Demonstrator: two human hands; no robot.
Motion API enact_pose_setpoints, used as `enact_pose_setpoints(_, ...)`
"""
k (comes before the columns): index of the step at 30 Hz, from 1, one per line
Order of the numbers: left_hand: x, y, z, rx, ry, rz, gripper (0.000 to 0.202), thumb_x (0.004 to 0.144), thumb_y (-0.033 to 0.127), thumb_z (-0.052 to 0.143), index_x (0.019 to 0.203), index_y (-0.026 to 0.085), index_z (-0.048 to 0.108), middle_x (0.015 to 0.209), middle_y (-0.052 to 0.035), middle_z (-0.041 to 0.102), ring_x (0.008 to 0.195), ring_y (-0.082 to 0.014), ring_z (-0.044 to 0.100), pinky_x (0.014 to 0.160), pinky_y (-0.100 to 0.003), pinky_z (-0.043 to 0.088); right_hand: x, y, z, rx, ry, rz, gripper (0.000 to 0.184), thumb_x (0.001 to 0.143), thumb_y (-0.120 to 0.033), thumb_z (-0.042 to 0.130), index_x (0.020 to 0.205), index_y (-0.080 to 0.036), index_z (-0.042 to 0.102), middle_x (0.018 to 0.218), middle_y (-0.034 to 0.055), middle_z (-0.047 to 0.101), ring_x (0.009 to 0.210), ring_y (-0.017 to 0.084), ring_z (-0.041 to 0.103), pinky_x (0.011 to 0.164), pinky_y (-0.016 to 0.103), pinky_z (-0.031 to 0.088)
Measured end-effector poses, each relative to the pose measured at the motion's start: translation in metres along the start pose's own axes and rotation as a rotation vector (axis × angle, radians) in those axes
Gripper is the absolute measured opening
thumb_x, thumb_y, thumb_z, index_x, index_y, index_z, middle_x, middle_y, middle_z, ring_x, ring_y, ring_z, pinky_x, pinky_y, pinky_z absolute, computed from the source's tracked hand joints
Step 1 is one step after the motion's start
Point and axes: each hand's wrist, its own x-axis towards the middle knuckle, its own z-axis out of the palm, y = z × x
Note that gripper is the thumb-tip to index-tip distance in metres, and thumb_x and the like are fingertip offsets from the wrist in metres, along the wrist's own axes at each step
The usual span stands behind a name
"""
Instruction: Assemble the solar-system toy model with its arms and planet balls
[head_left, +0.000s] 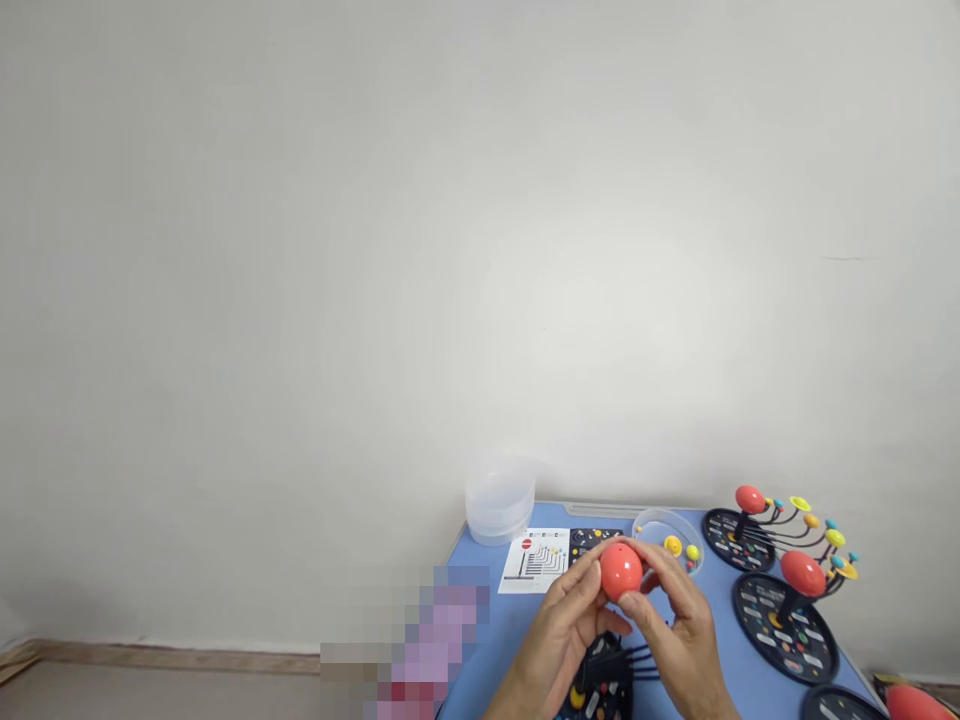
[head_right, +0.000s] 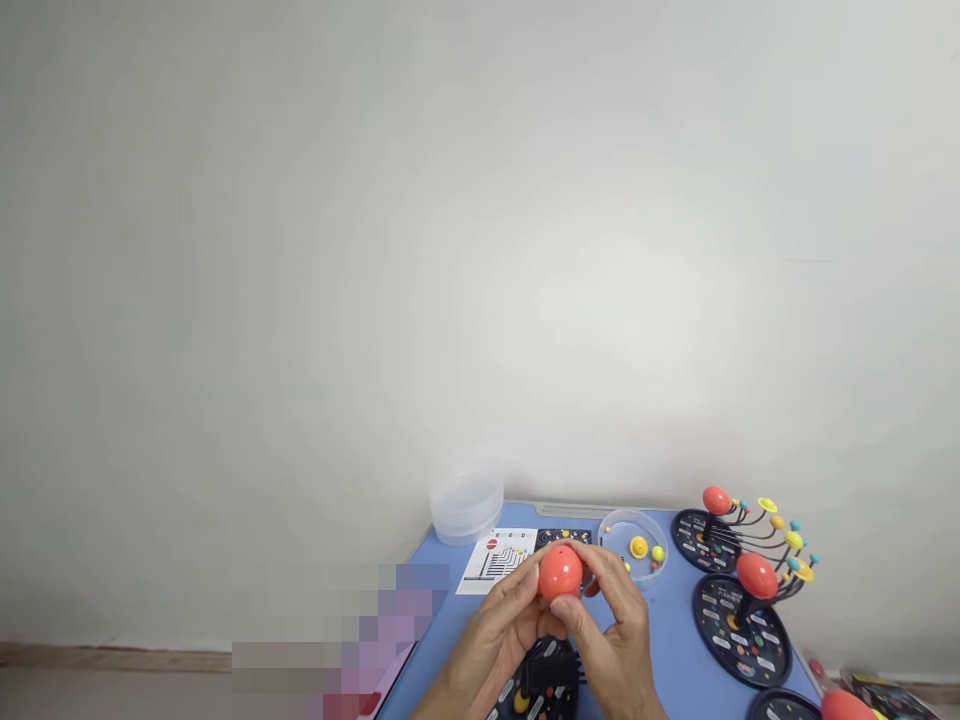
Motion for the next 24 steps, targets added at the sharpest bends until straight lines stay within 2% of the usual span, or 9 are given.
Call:
enact_pose_setpoints(2, -0.003, 0.000, -0.001, -0.017, 0.004, 0.006, 0.042, 0.082, 0.036, 0.071, 0.120, 0.019, 0.065, 0.103, -0.0106, 0.070, 0.086, -0.0207, 0.065, 0.073, -0.029, 0.051, -0.003, 0.000, 0.002, -0.023, 0.018, -0.023, 0.032, 0.085, -0.034, 0.065, 0.116, -0.028, 0.065, 0.109, 0.0046, 0.071, 0.088, 0.019, 0.068, 0.070, 0.027, 0.059)
enact_pose_setpoints(5, -0.007, 0.001, -0.002, -0.003, -0.008, 0.040, 0.034, 0.082, 0.034, 0.072, 0.112, 0.019, 0.068, 0.104, -0.0107, 0.070, 0.097, -0.0243, 0.064, 0.080, -0.030, 0.049, -0.007, 0.001, 0.004, -0.063, 0.024, -0.031, 0.036, 0.082, -0.036, 0.068, 0.117, -0.027, 0.063, 0.112, 0.0054, 0.070, 0.097, 0.021, 0.067, 0.080, 0.030, 0.059)
enact_pose_setpoints(8, -0.009, 0.002, -0.003, 0.027, -0.024, 0.066, 0.031, 0.080, 0.033, 0.073, 0.107, 0.019, 0.068, 0.104, -0.0102, 0.069, 0.098, -0.0248, 0.064, 0.083, -0.030, 0.047, -0.008, 0.001, 0.004, -0.061, -0.024, -0.021, 0.037, 0.082, -0.038, 0.068, 0.117, -0.026, 0.063, 0.114, 0.0069, 0.069, 0.104, 0.023, 0.066, 0.084, 0.031, 0.058)
enact_pose_setpoints(12, -0.011, 0.001, -0.005, 0.045, -0.067, 0.064, 0.025, 0.081, 0.035, 0.072, 0.100, 0.019, 0.066, 0.092, -0.0073, 0.068, 0.090, -0.0209, 0.063, 0.080, -0.028, 0.046, -0.004, -0.001, -0.002, -0.028, -0.077, -0.024, 0.035, 0.082, -0.040, 0.067, 0.113, -0.024, 0.064, 0.110, 0.0081, 0.070, 0.099, 0.024, 0.067, 0.078, 0.031, 0.059)
enact_pose_setpoints(16, -0.011, -0.002, -0.008, 0.080, -0.120, 0.064, 0.028, 0.083, 0.040, 0.070, 0.100, 0.019, 0.064, 0.082, -0.0022, 0.062, 0.070, -0.0123, 0.055, 0.066, -0.022, 0.044, 0.001, -0.003, -0.006, -0.049, -0.087, -0.163, 0.034, 0.082, -0.041, 0.067, 0.111, -0.023, 0.064, 0.102, 0.0073, 0.072, 0.094, 0.024, 0.068, 0.082, 0.035, 0.057)
enact_pose_setpoints(18, -0.010, -0.003, -0.009, 0.084, -0.140, 0.082, 0.033, 0.081, 0.042, 0.071, 0.103, 0.019, 0.063, 0.083, -0.0016, 0.061, 0.067, -0.0109, 0.051, 0.063, -0.021, 0.043, 0.002, -0.004, -0.006, -0.082, -0.074, -0.204, 0.034, 0.082, -0.038, 0.068, 0.113, -0.024, 0.063, 0.102, 0.0071, 0.072, 0.095, 0.024, 0.068, 0.084, 0.035, 0.056)
enact_pose_setpoints(21, -0.010, -0.003, -0.010, 0.082, -0.101, 0.099, 0.038, 0.076, 0.041, 0.077, 0.103, 0.018, 0.065, 0.088, -0.0031, 0.061, 0.075, -0.0123, 0.052, 0.066, -0.020, 0.042, 0.000, -0.006, -0.003, -0.072, -0.073, -0.153, 0.033, 0.081, -0.039, 0.069, 0.111, -0.026, 0.061, 0.103, 0.0057, 0.070, 0.097, 0.023, 0.067, 0.086, 0.035, 0.055)
enact_pose_setpoints(24, -0.012, -0.001, -0.007, 0.034, -0.055, 0.060, 0.033, 0.077, 0.036, 0.077, 0.102, 0.018, 0.066, 0.091, -0.0037, 0.062, 0.078, -0.0125, 0.055, 0.069, -0.020, 0.043, -0.003, -0.006, -0.001, -0.012, -0.086, -0.057, 0.047, 0.079, -0.049, 0.068, 0.119, -0.027, 0.058, 0.115, 0.0072, 0.067, 0.109, 0.025, 0.063, 0.092, 0.035, 0.054)
